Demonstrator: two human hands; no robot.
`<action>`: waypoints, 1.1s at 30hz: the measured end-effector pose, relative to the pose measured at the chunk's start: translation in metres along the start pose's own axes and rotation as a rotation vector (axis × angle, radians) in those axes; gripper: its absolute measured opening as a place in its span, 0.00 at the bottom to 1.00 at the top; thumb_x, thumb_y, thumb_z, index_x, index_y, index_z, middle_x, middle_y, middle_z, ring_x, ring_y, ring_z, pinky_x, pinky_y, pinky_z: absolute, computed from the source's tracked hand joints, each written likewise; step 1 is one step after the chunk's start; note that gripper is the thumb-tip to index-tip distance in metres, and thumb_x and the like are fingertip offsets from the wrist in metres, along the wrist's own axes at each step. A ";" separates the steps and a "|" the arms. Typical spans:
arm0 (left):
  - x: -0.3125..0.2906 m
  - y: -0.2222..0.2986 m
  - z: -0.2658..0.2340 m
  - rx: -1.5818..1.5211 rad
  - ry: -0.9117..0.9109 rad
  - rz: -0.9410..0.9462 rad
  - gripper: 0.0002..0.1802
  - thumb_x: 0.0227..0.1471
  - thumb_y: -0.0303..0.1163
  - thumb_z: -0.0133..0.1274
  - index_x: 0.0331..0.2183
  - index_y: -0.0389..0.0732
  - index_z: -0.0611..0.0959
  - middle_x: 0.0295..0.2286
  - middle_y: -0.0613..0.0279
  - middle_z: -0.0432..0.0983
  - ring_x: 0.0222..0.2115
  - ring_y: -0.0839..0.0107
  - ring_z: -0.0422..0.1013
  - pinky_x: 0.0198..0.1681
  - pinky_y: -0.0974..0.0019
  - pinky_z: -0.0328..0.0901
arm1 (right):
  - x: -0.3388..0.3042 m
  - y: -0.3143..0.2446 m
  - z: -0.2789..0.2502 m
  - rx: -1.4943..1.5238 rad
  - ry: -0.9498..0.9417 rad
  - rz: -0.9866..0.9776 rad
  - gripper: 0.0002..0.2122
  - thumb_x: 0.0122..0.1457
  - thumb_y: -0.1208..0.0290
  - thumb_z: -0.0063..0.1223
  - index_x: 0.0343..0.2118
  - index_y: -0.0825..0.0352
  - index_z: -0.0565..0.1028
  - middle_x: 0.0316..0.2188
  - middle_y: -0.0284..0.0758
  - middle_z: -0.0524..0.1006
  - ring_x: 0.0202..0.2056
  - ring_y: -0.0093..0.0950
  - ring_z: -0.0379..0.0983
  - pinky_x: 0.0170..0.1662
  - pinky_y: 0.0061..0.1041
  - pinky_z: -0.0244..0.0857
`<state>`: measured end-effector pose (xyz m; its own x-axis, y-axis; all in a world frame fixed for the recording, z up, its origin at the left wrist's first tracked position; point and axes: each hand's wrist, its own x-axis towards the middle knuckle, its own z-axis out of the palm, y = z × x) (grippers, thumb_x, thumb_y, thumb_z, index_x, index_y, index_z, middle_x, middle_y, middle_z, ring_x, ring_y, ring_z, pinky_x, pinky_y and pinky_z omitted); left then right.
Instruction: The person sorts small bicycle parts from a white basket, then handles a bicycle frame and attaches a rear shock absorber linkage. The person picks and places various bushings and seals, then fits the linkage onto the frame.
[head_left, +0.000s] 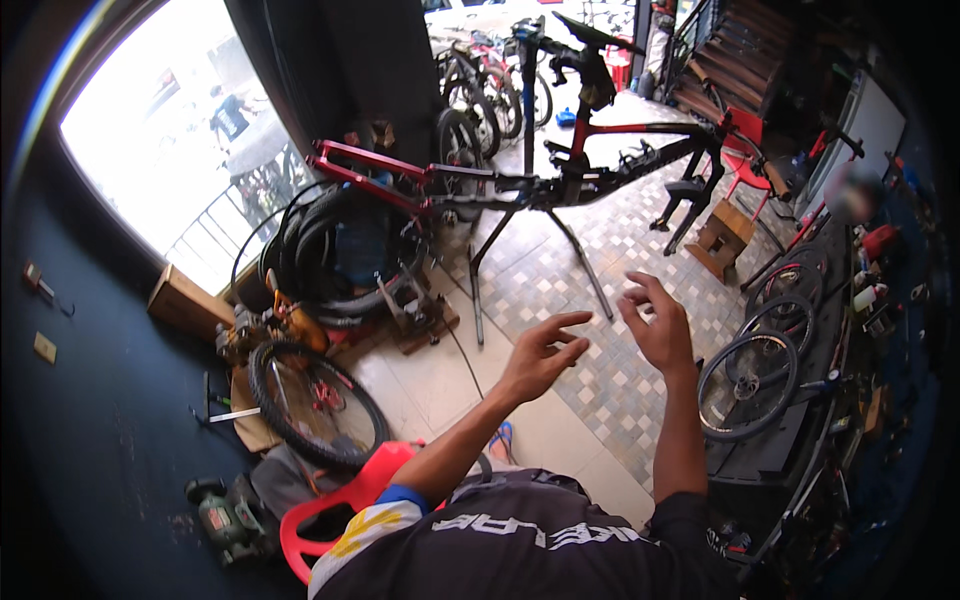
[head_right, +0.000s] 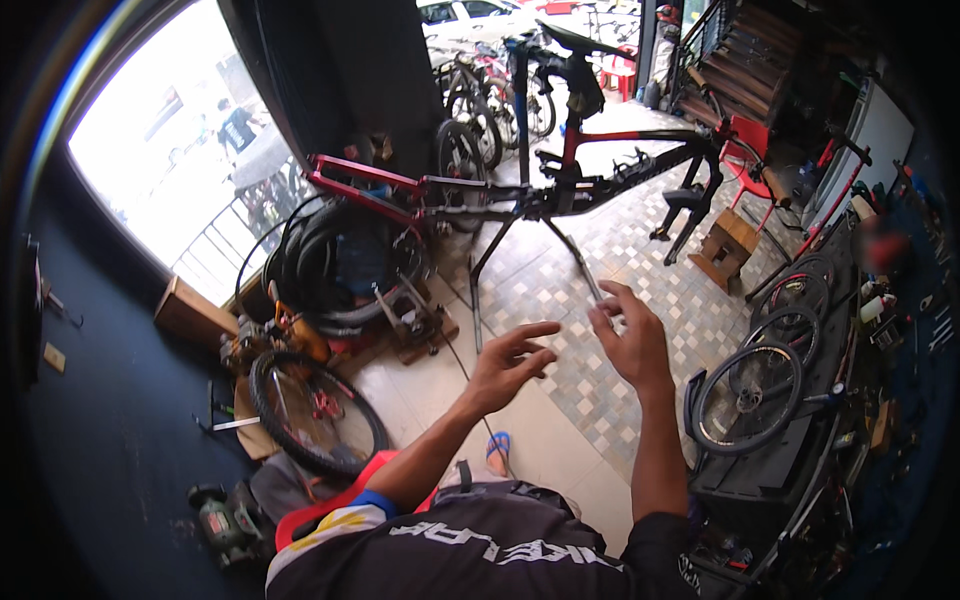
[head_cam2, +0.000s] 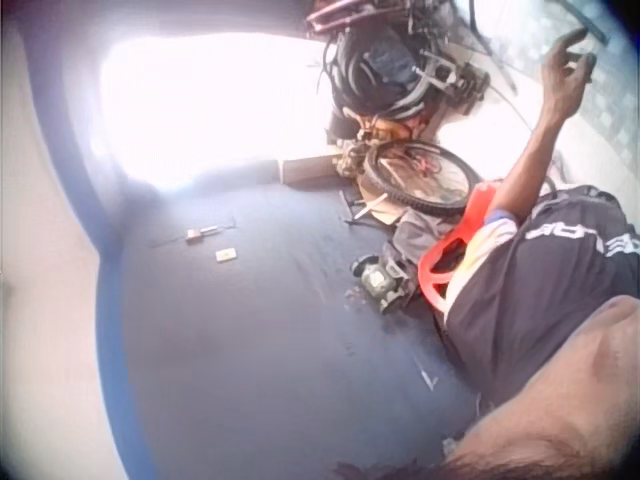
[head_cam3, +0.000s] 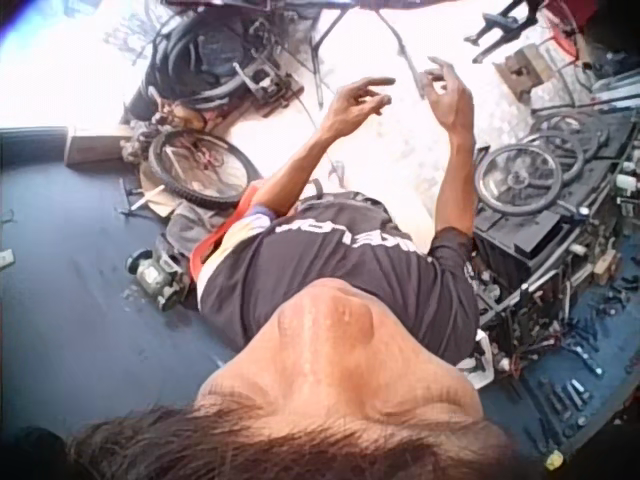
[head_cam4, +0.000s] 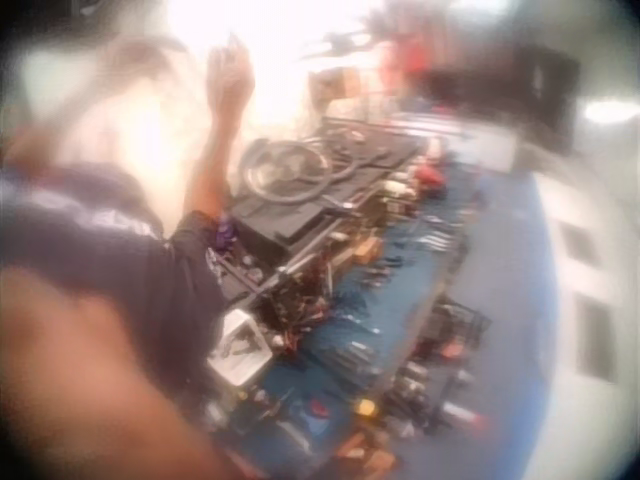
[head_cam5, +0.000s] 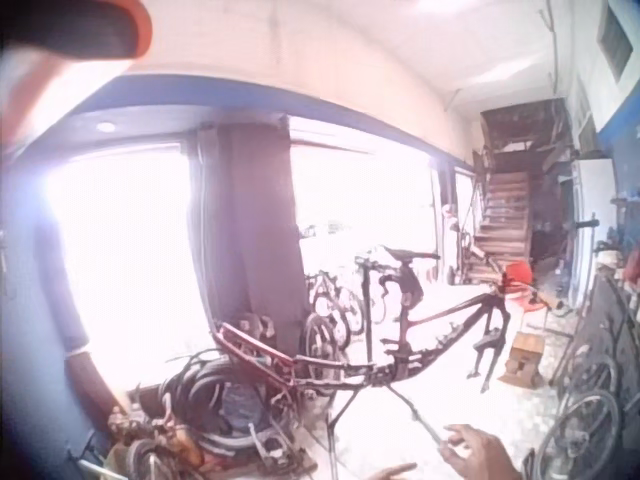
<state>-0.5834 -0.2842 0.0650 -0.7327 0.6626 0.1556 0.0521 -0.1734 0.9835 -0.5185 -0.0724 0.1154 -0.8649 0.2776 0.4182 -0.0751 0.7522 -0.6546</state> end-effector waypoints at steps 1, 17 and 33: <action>0.011 0.006 -0.020 0.033 0.029 0.014 0.22 0.61 0.29 0.58 0.56 0.38 0.78 0.44 0.59 0.81 0.38 0.76 0.77 0.38 0.71 0.74 | 0.028 0.001 0.012 0.044 0.001 -0.017 0.17 0.60 0.67 0.60 0.52 0.65 0.75 0.34 0.42 0.83 0.37 0.37 0.81 0.41 0.34 0.72; 0.239 0.004 -0.141 0.122 0.114 0.106 0.25 0.60 0.36 0.61 0.55 0.34 0.78 0.51 0.54 0.78 0.47 0.68 0.77 0.49 0.69 0.71 | 0.263 0.207 0.099 0.570 0.136 0.433 0.15 0.65 0.63 0.55 0.50 0.67 0.77 0.37 0.32 0.83 0.36 0.21 0.76 0.37 0.22 0.69; 0.609 -0.062 -0.108 0.307 0.281 0.188 0.47 0.45 0.48 0.70 0.57 0.28 0.69 0.50 0.47 0.74 0.51 0.58 0.71 0.57 0.59 0.62 | 0.445 0.548 0.187 1.417 0.592 0.987 0.47 0.57 0.22 0.33 0.68 0.60 0.60 0.67 0.38 0.63 0.64 0.38 0.62 0.64 0.41 0.50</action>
<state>-1.1061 0.0513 0.0892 -0.8446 0.4098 0.3445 0.3696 -0.0191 0.9290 -1.0374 0.3516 -0.1743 -0.6023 0.6439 -0.4718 -0.2927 -0.7281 -0.6198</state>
